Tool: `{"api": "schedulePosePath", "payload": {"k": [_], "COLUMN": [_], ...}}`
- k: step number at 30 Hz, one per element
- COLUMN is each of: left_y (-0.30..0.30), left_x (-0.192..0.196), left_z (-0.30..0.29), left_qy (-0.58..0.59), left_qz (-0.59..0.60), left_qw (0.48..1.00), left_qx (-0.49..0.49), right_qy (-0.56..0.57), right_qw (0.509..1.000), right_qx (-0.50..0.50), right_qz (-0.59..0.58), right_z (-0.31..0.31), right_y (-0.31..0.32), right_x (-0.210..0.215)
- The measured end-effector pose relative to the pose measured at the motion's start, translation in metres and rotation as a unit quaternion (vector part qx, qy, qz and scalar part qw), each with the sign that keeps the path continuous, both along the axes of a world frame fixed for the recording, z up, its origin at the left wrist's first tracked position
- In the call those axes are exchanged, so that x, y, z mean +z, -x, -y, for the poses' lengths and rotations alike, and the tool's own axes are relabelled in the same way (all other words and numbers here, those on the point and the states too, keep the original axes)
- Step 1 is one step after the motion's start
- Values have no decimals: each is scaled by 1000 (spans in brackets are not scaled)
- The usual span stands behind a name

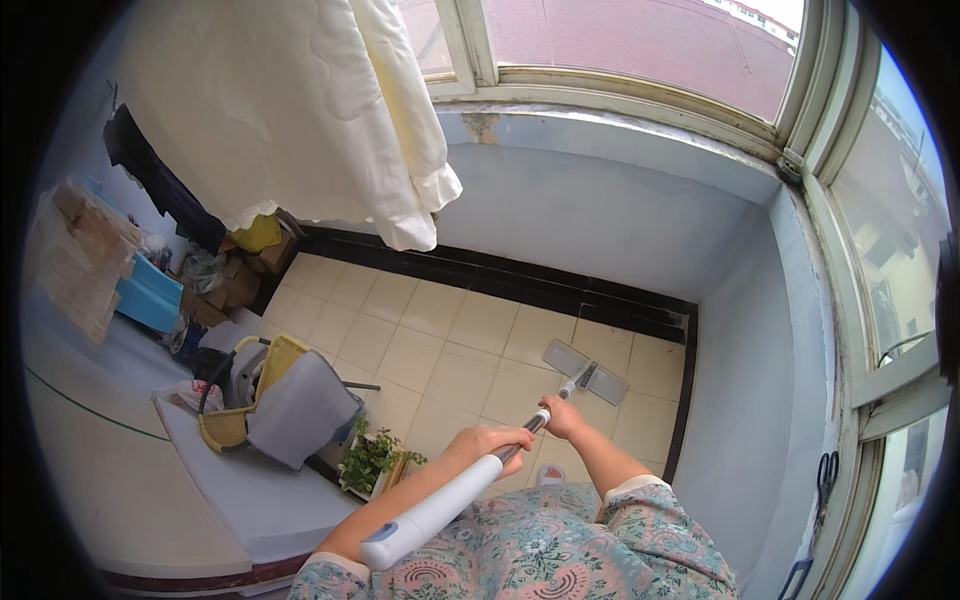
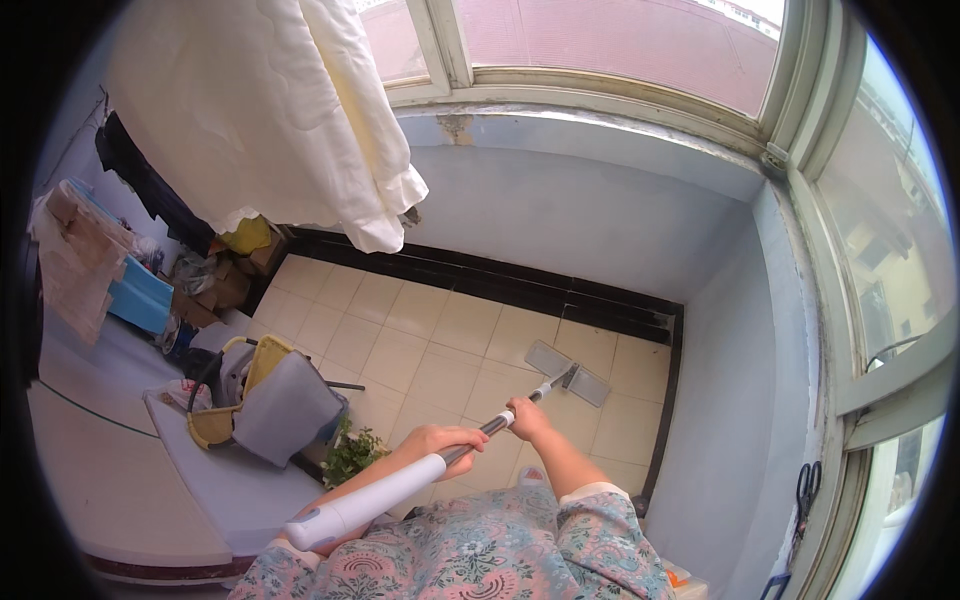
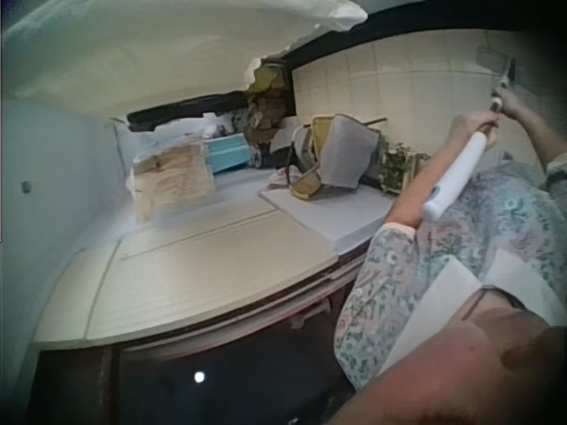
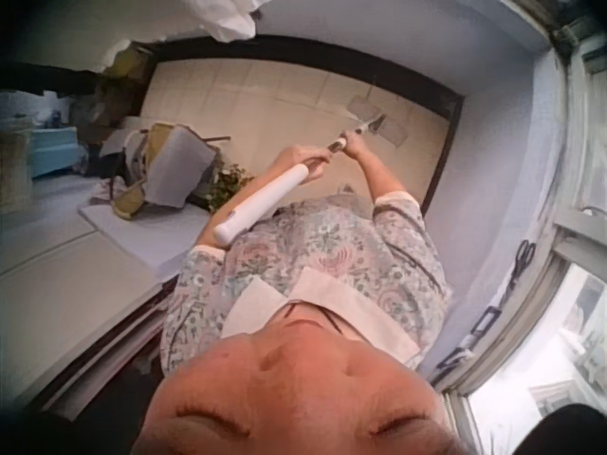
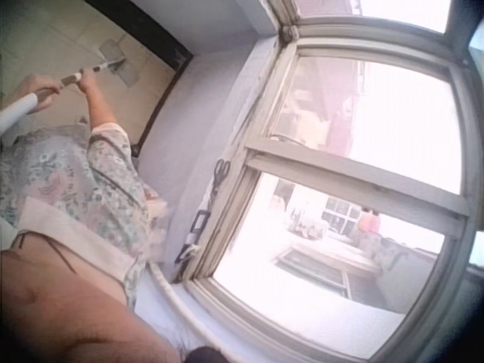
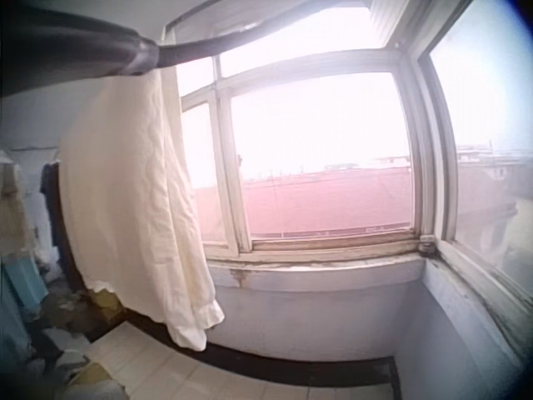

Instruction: The person mops the tiled floor of a balcony and a bedroom using a flat mop and a white cloth. They wipe the mop handle with the cloth and move an orange stool to clean underneath it.

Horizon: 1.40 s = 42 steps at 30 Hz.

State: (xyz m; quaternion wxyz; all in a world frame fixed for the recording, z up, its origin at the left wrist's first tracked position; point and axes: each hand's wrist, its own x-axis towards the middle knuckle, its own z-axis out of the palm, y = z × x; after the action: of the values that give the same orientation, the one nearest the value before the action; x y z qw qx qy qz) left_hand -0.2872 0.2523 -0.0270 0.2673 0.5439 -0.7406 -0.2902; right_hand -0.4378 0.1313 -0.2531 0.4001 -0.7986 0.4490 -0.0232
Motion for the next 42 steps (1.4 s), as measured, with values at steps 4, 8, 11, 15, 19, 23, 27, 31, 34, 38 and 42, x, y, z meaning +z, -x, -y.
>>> {"api": "schedulePosePath", "payload": {"k": [4, 8, 11, 15, 19, 23, 27, 31, 34, 38, 42], "left_y": [-46, -68, -71, -84, -98, -73, -70, -76, -66, -56, -61], "left_x": [18, 13, 7, 38, 15, -12, -48, -68, -71, -87, -91], "left_z": [-61, -98, -116, -99, -62, -52, -44, -31, -31, -43, -59], "left_qy": [-67, -68, -54, -9, -128, -255, -233, -187, -225, -308, -305], "left_qz": [-34, -52, -51, 194, -284, -574, -561, -595, -534, -406, -154], "left_qw": [997, 996, 997, 979, 920, 703, 697, 685, 741, 821, 924], "left_qx": [17, -5, -26, 58, 239, 334, 380, 376, 339, 259, 172], "right_qy": [-65, -363, -474, -559, -605, -658, -637, -632, -677, -676, -663], "right_qw": [976, 677, 525, 475, 475, 454, 439, 525, 482, 546, 587], "right_qx": [-140, -504, -555, -519, -509, -456, -475, -324, -262, -203, -160], "right_qz": [156, 394, 438, 440, 386, 390, 419, 469, 491, 452, 437], "right_z": [-71, -128, -137, -129, -142, -146, -145, -156, -155, -158, -156], "right_y": [-53, -96, -107, -106, -115, -113, -116, -98, -82, -78, -85], "right_x": [-11, -4, -4, -11, -13, -6, -23, 65, 96, 62, 59]}}
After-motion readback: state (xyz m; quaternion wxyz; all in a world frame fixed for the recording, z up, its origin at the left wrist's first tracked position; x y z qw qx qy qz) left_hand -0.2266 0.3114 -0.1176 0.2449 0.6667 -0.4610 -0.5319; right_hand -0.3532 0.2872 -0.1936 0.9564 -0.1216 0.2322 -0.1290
